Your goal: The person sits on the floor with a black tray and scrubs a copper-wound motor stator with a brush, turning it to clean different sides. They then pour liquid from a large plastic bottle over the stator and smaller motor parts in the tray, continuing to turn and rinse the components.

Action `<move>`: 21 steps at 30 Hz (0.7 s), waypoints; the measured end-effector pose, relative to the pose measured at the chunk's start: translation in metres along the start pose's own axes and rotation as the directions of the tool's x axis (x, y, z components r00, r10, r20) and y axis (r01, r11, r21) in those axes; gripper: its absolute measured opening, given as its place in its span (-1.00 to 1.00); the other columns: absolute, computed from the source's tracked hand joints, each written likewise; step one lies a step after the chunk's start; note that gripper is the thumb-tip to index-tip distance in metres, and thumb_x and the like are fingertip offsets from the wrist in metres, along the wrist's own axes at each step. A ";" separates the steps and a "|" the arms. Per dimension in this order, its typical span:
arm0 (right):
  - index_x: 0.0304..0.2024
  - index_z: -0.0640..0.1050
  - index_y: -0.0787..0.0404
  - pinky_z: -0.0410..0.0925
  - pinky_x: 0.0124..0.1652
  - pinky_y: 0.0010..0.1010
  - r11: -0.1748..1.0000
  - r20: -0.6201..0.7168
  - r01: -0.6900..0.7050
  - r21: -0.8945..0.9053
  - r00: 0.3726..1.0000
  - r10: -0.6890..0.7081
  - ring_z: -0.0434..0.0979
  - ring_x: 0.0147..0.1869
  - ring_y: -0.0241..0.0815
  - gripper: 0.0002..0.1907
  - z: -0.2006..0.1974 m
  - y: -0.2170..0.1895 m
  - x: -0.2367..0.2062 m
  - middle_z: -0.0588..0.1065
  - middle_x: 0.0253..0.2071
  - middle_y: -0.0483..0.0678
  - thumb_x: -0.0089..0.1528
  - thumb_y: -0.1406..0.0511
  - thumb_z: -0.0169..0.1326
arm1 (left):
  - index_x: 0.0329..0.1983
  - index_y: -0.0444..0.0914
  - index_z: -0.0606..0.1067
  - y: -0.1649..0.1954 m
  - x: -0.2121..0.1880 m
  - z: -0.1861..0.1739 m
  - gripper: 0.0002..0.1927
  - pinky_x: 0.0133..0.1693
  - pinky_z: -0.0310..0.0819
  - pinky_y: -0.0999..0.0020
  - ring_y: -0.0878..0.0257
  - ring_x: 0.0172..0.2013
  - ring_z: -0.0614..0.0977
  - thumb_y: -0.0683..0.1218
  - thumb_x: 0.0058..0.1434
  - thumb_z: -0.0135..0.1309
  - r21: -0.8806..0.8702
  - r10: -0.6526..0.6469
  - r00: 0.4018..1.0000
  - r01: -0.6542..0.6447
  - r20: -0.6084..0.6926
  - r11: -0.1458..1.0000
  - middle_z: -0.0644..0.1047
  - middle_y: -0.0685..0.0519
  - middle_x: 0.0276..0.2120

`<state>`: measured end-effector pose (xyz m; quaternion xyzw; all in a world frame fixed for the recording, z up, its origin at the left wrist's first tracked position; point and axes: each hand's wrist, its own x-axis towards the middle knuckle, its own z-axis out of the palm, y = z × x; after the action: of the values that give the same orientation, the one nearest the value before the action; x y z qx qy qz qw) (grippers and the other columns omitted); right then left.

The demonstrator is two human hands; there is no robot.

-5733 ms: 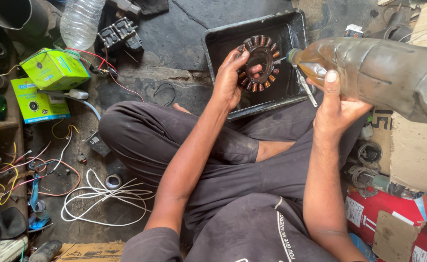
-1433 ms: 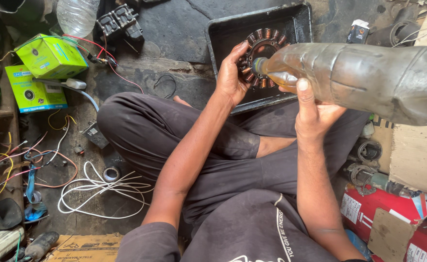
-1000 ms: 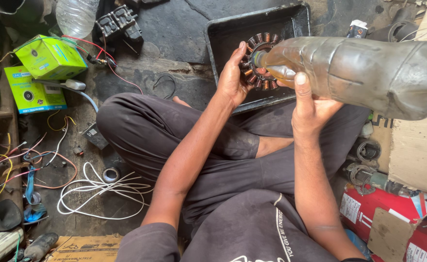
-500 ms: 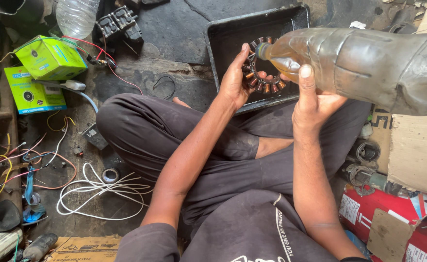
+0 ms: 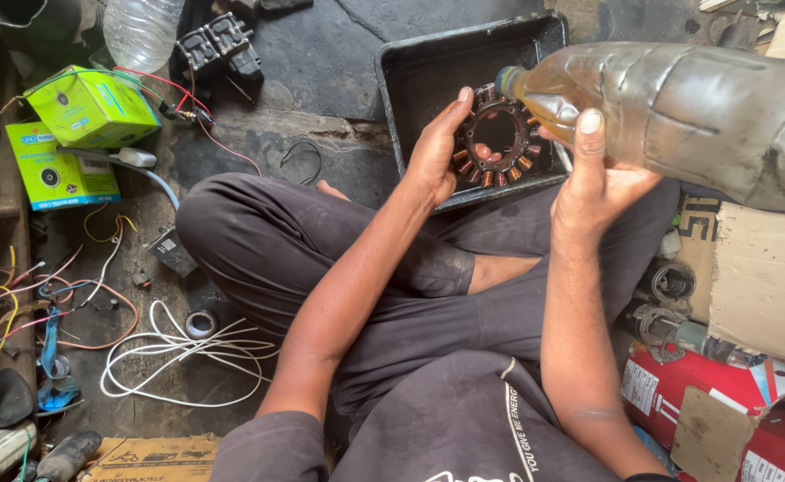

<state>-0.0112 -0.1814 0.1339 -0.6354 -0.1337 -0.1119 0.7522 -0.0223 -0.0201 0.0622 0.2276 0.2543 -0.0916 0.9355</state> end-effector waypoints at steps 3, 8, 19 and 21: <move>0.47 0.04 0.34 0.60 -0.10 -0.17 1.000 0.011 -0.010 0.007 1.000 0.010 0.66 0.16 0.08 -0.33 0.000 -0.001 -0.002 0.41 0.30 0.31 0.51 0.43 0.18 | -0.10 -0.26 0.56 -0.001 0.001 -0.001 -0.59 -0.44 0.64 0.34 0.30 -0.56 0.56 0.19 0.37 0.05 -0.018 -0.002 1.000 0.003 0.023 1.000 0.58 -0.02 -0.31; 0.51 0.02 0.28 0.60 -0.08 -0.16 1.000 0.010 0.018 -0.024 1.000 -0.018 0.65 0.18 0.09 -0.29 -0.005 -0.004 -0.004 0.39 0.32 0.30 0.51 0.42 0.18 | -0.08 -0.25 0.53 0.000 0.003 -0.004 -0.63 -0.42 0.60 0.38 0.29 -0.43 0.63 0.15 0.39 0.05 -0.037 0.023 0.998 -0.022 0.051 0.999 0.59 -0.01 -0.26; 0.46 0.03 0.30 0.60 -0.08 -0.14 0.998 -0.021 0.011 -0.062 1.000 -0.013 0.62 0.16 0.07 -0.32 -0.012 -0.009 -0.004 0.38 0.32 0.30 0.50 0.43 0.18 | 0.13 -0.23 0.53 0.001 0.000 -0.001 -0.63 -0.23 0.62 0.37 0.27 -0.20 0.65 0.06 0.37 0.09 -0.001 0.075 0.992 -0.075 0.100 0.997 0.60 0.01 -0.12; 0.47 0.01 0.28 0.60 -0.07 -0.12 0.999 -0.029 0.023 -0.047 0.999 -0.025 0.60 0.17 0.06 -0.31 -0.015 -0.008 -0.003 0.37 0.33 0.29 0.51 0.44 0.19 | 0.14 -0.26 0.53 0.002 -0.001 -0.002 -0.63 -0.21 0.62 0.41 0.28 -0.20 0.67 0.04 0.39 0.10 0.032 0.085 0.990 -0.089 0.112 0.996 0.61 -0.01 -0.10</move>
<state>-0.0160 -0.1976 0.1374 -0.6495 -0.1276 -0.1333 0.7377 -0.0236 -0.0169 0.0621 0.2501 0.1902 -0.0678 0.9469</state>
